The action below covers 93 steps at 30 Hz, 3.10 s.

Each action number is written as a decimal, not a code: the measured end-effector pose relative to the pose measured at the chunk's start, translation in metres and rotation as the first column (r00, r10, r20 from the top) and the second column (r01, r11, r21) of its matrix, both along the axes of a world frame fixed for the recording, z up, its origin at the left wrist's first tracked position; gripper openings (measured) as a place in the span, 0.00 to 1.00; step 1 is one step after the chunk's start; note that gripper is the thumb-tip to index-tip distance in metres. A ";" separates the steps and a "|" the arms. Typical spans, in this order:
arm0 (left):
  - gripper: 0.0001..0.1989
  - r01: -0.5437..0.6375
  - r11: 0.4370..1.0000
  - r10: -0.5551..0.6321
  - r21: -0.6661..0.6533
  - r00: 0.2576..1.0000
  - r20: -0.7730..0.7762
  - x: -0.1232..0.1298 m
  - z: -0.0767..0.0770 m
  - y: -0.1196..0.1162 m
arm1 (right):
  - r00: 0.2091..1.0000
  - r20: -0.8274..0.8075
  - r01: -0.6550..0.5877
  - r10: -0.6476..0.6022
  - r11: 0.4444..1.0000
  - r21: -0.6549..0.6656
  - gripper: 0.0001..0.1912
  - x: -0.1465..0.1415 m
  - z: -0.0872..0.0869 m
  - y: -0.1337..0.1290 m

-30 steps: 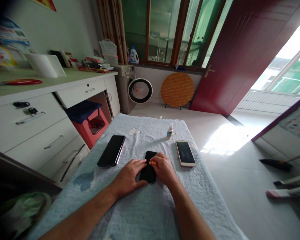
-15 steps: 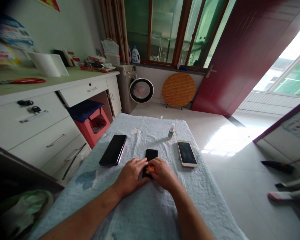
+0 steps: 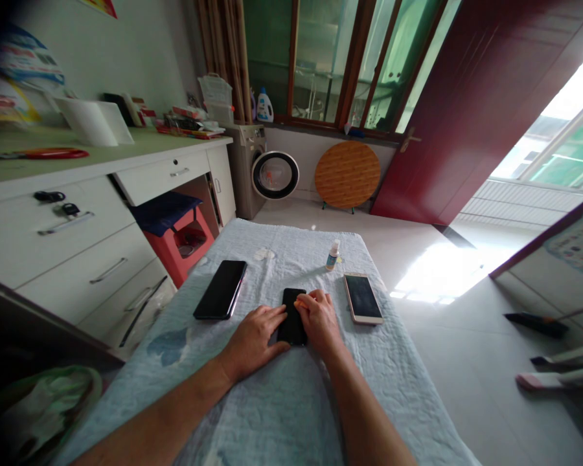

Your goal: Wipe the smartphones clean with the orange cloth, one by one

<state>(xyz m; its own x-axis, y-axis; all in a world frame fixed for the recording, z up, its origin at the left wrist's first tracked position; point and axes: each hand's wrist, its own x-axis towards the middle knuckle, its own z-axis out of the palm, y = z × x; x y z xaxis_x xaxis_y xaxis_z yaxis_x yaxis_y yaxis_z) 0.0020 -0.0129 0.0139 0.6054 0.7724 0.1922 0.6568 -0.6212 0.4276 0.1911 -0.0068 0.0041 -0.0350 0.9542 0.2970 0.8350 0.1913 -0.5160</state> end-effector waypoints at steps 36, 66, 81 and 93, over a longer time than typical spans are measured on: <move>0.31 0.021 0.999 -0.019 -0.038 0.999 0.044 -0.005 -0.007 0.004 | 0.942 -0.116 -0.327 0.316 0.941 -0.087 0.12 -0.008 0.019 -0.025; 0.29 0.028 0.998 -0.025 -0.064 0.999 0.049 -0.005 0.004 0.004 | 0.986 0.114 -0.118 0.124 0.991 -0.059 0.11 -0.038 0.010 0.055; 0.27 -0.004 0.999 0.006 -0.037 0.999 0.046 -0.003 0.001 0.002 | 0.996 0.084 -0.031 0.036 0.997 -0.065 0.12 0.011 0.004 0.044; 0.27 0.000 0.999 0.003 -0.040 0.998 0.057 -0.003 0.000 0.001 | 0.981 0.147 -0.130 0.123 0.991 0.043 0.12 -0.012 0.001 0.040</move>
